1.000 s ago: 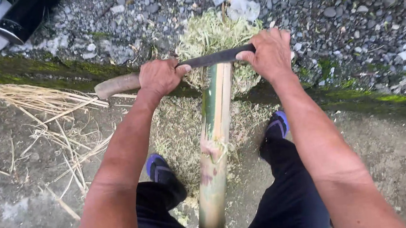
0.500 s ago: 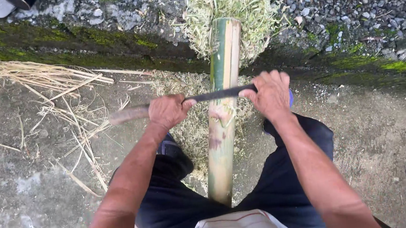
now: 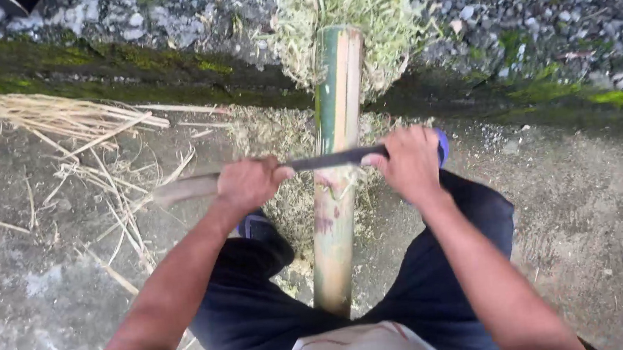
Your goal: Shaving the outer skin of a bamboo pole with a machete.
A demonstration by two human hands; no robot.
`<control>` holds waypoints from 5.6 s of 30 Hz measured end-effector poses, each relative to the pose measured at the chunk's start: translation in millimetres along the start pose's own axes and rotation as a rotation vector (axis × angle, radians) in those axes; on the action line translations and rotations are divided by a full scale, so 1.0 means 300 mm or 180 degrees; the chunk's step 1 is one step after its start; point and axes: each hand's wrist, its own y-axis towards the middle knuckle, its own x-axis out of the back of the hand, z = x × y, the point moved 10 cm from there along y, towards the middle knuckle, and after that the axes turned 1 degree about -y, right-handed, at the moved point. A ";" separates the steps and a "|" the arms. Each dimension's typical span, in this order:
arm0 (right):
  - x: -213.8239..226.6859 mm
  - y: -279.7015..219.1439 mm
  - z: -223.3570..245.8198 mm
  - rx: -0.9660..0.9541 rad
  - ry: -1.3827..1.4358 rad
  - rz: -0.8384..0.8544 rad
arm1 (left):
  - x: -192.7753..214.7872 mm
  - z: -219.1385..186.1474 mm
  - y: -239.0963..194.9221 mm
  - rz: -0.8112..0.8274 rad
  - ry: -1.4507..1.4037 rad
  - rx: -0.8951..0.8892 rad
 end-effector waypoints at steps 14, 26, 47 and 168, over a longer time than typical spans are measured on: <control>-0.100 -0.095 -0.062 0.0236 0.0891 -0.0912 | 0.171 -0.106 -0.015 -0.0368 0.0085 -0.0161; -0.086 -0.222 -0.189 -0.0194 0.1318 -0.0651 | 0.294 -0.215 -0.013 0.0530 0.0811 0.0126; -0.174 -0.706 -0.696 -0.0954 0.0753 -0.0832 | 0.167 -0.198 -0.012 0.0226 0.0288 0.0049; -0.137 -0.037 0.028 0.0025 0.0430 0.0401 | 0.079 -0.031 -0.028 -0.0212 0.0005 0.0004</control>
